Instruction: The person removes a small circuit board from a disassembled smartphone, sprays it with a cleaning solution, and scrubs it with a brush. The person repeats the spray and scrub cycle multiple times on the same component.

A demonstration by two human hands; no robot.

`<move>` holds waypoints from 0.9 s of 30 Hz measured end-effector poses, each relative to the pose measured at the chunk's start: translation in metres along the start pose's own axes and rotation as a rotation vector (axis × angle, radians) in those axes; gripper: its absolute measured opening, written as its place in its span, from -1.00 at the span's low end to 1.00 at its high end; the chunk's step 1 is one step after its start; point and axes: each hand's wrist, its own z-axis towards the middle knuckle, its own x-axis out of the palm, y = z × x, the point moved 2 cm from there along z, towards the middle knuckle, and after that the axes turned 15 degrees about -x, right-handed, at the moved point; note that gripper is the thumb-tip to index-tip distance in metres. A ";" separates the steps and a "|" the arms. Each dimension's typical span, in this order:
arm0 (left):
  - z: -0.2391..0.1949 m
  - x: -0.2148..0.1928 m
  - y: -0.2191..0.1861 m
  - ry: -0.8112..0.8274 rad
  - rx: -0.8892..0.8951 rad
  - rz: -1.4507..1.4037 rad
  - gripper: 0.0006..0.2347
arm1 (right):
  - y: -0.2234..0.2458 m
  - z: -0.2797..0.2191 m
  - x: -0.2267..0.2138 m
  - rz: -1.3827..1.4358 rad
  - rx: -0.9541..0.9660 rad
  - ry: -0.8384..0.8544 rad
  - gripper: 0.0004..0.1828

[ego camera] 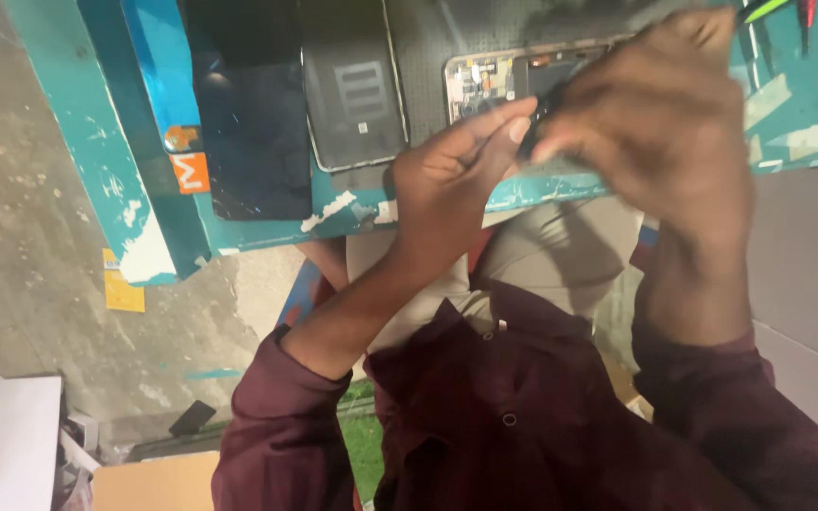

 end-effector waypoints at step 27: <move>-0.004 -0.001 -0.002 0.068 0.003 -0.052 -0.76 | -0.014 -0.037 0.006 -0.022 0.059 -0.083 -0.83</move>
